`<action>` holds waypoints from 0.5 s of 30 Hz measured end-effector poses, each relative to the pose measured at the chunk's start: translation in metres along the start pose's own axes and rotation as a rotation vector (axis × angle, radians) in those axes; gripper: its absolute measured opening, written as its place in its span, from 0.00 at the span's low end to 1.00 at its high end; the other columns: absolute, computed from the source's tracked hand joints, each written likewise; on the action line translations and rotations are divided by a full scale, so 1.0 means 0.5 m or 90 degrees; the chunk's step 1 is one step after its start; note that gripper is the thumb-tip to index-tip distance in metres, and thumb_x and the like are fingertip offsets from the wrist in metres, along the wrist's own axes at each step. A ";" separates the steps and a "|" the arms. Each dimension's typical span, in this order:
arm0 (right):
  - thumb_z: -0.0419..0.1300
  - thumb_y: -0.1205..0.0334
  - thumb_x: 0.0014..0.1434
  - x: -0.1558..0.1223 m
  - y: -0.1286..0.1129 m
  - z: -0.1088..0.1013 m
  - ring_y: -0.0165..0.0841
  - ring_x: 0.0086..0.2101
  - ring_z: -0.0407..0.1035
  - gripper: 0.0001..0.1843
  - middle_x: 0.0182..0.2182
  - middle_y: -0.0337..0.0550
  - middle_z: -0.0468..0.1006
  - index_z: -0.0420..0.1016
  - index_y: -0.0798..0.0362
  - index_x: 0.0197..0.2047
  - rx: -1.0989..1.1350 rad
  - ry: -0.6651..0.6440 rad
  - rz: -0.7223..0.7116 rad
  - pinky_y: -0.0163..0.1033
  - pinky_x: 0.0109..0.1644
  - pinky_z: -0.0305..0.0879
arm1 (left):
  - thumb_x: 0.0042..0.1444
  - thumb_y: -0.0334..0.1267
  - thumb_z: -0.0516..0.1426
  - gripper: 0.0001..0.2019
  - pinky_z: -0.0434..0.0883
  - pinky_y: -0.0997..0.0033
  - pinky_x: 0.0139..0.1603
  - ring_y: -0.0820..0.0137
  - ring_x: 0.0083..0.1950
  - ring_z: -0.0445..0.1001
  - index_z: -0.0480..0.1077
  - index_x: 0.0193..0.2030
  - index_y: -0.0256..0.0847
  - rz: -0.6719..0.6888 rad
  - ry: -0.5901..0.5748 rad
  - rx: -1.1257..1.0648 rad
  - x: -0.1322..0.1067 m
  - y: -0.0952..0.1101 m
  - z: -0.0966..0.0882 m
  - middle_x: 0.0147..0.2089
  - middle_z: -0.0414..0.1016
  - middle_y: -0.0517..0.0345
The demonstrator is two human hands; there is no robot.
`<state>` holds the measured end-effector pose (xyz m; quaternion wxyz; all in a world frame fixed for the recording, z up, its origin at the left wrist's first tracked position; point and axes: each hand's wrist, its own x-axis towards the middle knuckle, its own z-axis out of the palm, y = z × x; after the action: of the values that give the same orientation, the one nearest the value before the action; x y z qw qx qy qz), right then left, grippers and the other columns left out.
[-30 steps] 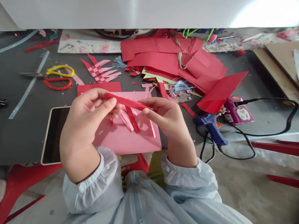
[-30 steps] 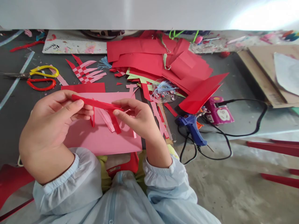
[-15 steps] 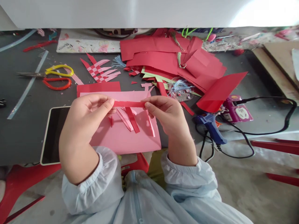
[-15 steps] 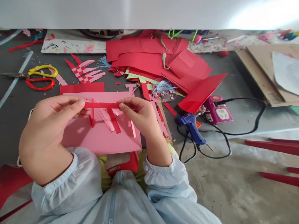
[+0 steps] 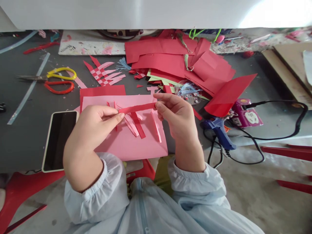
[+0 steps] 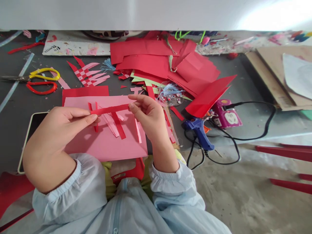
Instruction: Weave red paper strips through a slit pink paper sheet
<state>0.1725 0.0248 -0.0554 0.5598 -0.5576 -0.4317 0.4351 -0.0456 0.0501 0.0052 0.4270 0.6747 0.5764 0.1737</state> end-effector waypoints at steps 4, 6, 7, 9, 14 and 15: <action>0.66 0.59 0.54 -0.001 0.002 -0.002 0.25 0.25 0.65 0.12 0.28 0.35 0.76 0.80 0.49 0.43 -0.023 0.001 -0.010 0.36 0.29 0.65 | 0.57 0.48 0.60 0.14 0.67 0.72 0.30 0.66 0.33 0.77 0.82 0.29 0.43 0.009 0.001 -0.032 -0.001 -0.001 0.002 0.30 0.81 0.57; 0.67 0.58 0.54 -0.001 0.004 -0.004 0.27 0.27 0.68 0.12 0.29 0.37 0.77 0.81 0.49 0.43 -0.035 0.000 -0.009 0.37 0.31 0.67 | 0.57 0.48 0.60 0.13 0.67 0.72 0.29 0.66 0.31 0.76 0.82 0.30 0.44 0.012 0.018 -0.034 -0.001 0.000 0.002 0.28 0.80 0.57; 0.67 0.57 0.54 -0.001 0.005 -0.004 0.28 0.28 0.70 0.12 0.30 0.37 0.78 0.81 0.49 0.42 -0.044 -0.001 -0.008 0.37 0.32 0.68 | 0.57 0.48 0.60 0.14 0.66 0.72 0.28 0.66 0.30 0.75 0.82 0.29 0.44 0.013 0.026 -0.031 -0.002 0.000 0.002 0.27 0.79 0.58; 0.67 0.57 0.55 -0.001 0.007 -0.005 0.29 0.30 0.71 0.12 0.31 0.38 0.79 0.81 0.49 0.42 -0.057 -0.002 -0.012 0.38 0.33 0.70 | 0.58 0.49 0.60 0.15 0.66 0.72 0.28 0.67 0.29 0.74 0.81 0.28 0.43 0.017 0.039 -0.023 -0.003 0.002 0.001 0.26 0.78 0.59; 0.67 0.59 0.55 -0.002 0.010 -0.006 0.27 0.30 0.72 0.10 0.32 0.37 0.80 0.81 0.49 0.42 -0.037 -0.006 -0.022 0.36 0.33 0.69 | 0.59 0.48 0.59 0.17 0.64 0.72 0.29 0.68 0.29 0.72 0.80 0.25 0.43 0.028 0.049 -0.002 -0.003 0.003 0.001 0.25 0.76 0.60; 0.67 0.60 0.56 -0.003 0.010 -0.006 0.27 0.30 0.71 0.09 0.32 0.37 0.80 0.81 0.49 0.42 -0.031 -0.006 -0.023 0.36 0.33 0.69 | 0.59 0.48 0.59 0.17 0.64 0.72 0.30 0.68 0.29 0.72 0.80 0.24 0.43 0.028 0.052 -0.002 -0.003 0.002 0.001 0.25 0.75 0.60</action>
<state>0.1751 0.0227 -0.0605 0.5519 -0.5612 -0.4550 0.4165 -0.0449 0.0486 0.0062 0.4001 0.6788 0.5782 0.2116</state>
